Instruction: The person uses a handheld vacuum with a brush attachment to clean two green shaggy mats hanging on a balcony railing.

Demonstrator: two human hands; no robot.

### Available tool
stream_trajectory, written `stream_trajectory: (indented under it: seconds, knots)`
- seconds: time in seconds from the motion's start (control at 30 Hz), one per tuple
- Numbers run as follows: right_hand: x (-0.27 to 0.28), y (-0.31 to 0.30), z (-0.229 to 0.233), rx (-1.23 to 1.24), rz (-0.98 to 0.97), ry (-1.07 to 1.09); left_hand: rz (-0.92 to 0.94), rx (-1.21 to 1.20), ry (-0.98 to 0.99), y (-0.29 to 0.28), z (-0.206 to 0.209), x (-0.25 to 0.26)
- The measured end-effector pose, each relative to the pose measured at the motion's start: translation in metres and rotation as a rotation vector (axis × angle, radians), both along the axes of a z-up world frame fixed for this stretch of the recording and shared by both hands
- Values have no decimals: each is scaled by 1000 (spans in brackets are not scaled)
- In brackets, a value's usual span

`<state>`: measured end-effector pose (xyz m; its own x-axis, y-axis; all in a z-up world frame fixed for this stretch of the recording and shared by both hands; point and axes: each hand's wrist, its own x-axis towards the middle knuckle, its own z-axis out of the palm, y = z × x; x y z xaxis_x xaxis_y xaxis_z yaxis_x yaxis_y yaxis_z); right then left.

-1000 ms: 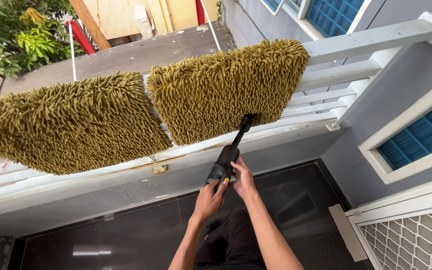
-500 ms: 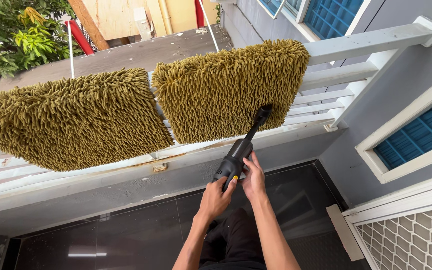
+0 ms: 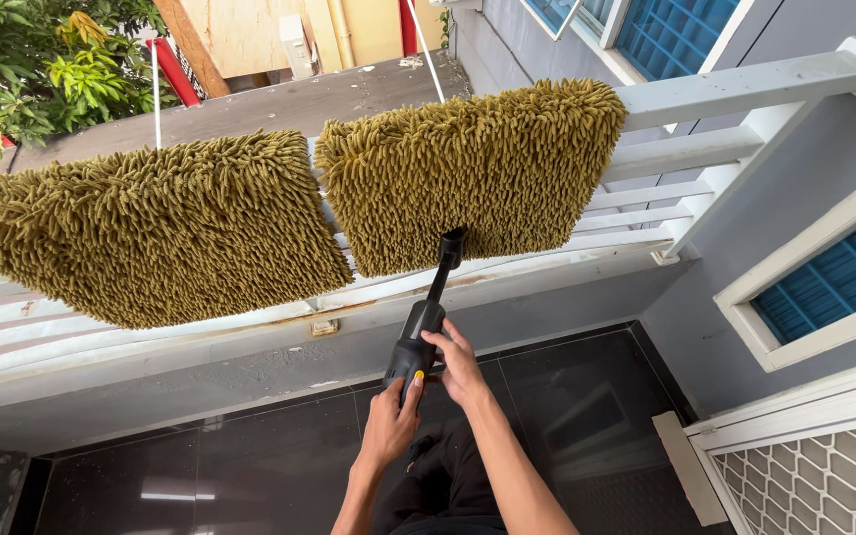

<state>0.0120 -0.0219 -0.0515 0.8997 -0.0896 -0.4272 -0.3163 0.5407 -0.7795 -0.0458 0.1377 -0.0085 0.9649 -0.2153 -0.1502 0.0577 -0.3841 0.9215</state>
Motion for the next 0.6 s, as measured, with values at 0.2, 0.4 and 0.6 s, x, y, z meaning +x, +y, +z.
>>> stream_trajectory:
  seconds: [0.2,0.4,0.6]
  knots:
    - [-6,-12,-28,-52,-161,123,-22,-88,121,-9,-3,-8]
    - [7,-74,-61,-54,-594,49,-254,-7,-59,-55,21,4]
    - [22,-110,1,-198,-707,-65,-346,17,-273,-105,53,24]
